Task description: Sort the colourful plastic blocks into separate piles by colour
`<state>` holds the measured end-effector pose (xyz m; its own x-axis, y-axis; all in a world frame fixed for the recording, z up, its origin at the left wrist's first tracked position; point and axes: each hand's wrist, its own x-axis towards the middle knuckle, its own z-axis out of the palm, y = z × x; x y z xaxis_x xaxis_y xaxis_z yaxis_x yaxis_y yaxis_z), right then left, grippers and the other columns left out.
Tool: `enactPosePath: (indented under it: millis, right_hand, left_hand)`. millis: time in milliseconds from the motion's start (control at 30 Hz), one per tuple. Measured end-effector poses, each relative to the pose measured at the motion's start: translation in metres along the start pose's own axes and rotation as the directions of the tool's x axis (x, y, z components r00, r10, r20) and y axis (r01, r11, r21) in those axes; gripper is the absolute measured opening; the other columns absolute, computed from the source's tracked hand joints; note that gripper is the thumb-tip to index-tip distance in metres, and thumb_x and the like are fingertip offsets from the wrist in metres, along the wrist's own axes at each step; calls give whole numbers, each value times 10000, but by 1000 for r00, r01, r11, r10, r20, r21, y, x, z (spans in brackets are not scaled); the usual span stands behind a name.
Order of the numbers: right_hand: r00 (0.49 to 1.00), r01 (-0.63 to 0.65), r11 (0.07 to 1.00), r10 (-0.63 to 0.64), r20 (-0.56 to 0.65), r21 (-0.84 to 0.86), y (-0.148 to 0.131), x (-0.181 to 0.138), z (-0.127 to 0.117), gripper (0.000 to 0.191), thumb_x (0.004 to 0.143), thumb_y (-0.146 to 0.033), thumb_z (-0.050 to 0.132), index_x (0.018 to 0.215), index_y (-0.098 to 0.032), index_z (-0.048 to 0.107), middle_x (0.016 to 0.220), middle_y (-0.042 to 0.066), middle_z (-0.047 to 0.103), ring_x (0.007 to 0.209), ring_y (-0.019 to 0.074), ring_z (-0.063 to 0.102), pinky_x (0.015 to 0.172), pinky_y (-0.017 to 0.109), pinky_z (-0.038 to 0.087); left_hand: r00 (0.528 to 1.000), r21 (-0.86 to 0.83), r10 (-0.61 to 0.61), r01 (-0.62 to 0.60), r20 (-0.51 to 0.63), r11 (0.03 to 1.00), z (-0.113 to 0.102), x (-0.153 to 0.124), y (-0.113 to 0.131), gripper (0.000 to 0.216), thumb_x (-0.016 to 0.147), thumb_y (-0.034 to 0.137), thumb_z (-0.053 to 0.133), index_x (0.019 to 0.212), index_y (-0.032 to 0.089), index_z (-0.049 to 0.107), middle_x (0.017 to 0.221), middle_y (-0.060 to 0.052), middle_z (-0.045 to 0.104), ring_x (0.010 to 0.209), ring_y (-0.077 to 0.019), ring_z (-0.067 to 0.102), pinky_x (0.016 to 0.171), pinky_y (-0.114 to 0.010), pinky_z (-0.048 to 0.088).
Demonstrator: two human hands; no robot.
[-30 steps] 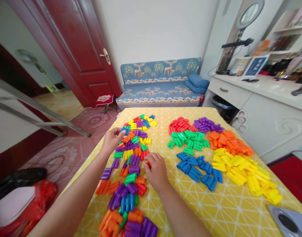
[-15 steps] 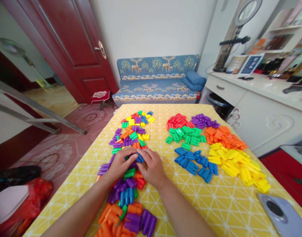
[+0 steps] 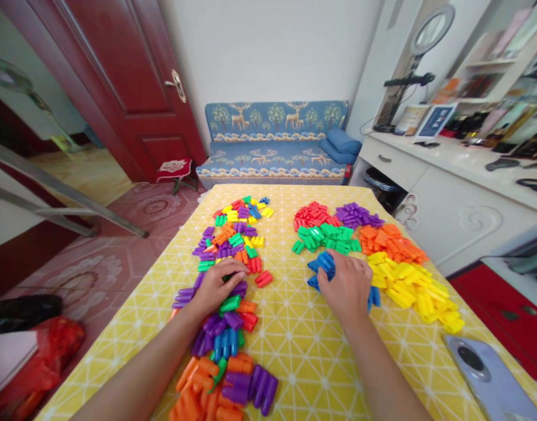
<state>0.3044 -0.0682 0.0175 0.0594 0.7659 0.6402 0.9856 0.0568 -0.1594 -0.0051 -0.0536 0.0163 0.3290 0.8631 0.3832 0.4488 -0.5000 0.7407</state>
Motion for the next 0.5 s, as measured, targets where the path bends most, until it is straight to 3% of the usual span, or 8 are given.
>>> enactPosePath:
  millis: [300,500]
  right_hand:
    - [999,27,999,-27,-25,-24,18,-16,9,282,807,-433,577,952,-223,697,1050,58,683,1050,301,525,997,556,288]
    - [993,40,991,-24,-120,131,7,-15,3,267,820,-395,620,999,-207,680,1150,88,641,1117,287,525,1008,514,327]
  left_hand:
    - [1000,6,14,-14,2,1000,-1,0,-1,186,889,257,550,893,202,728,923,-64,702,902,-185,628,842,-325,479]
    - [997,48,35,-32,-72,998,0,-3,1,188,892,224,532,937,202,713,945,-66,706,937,-189,630,871,-332,478]
